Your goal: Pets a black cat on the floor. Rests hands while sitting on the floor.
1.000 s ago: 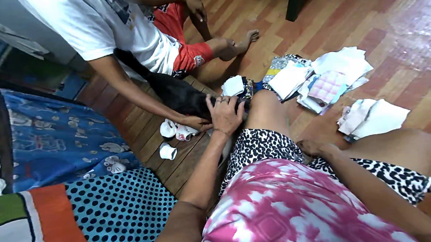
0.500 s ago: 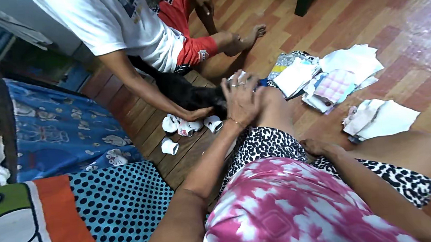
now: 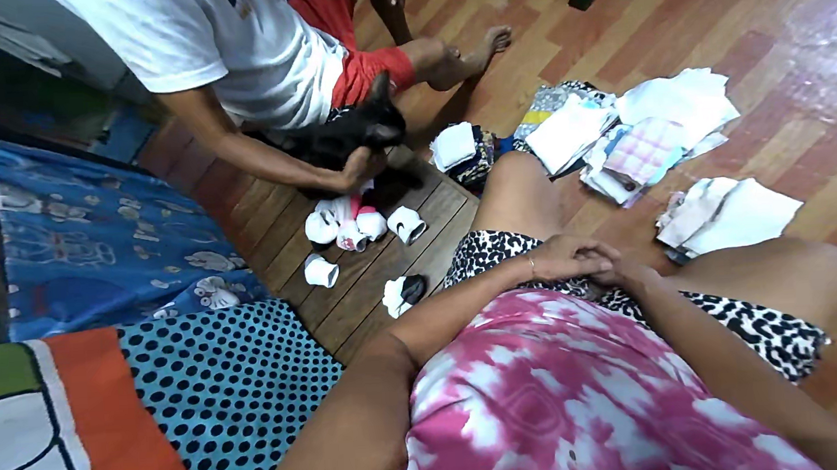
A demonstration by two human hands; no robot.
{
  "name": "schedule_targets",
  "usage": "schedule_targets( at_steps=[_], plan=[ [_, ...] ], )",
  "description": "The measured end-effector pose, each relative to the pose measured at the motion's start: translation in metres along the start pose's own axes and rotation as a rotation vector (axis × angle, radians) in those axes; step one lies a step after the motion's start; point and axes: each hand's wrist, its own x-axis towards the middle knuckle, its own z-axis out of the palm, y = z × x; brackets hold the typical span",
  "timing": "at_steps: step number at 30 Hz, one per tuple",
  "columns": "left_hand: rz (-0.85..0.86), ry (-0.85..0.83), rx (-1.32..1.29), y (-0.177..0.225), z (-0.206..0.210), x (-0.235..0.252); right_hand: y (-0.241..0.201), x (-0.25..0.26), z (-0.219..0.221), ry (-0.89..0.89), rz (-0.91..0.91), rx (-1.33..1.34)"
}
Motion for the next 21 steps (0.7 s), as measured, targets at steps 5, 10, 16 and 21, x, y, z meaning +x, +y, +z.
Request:
schedule_targets(
  at_steps=[5, 10, 16, 21],
  plan=[
    [-0.121, 0.1, -0.377, -0.001, -0.006, 0.004, 0.024, 0.022, -0.01, -0.176, 0.193, -0.518],
    [-0.147, 0.099, -0.398, -0.005, -0.005, 0.008, 0.026, 0.02, -0.007, -0.121, 0.165, -0.592],
    [-0.153, 0.101, -0.41, -0.003, -0.007, 0.008, 0.038, 0.031, -0.011, -0.137, 0.18, -0.589],
    [-0.156, 0.104, -0.404, -0.002, -0.006, 0.007, 0.028, 0.026, -0.008, -0.164, 0.171, -0.558]
  ],
)
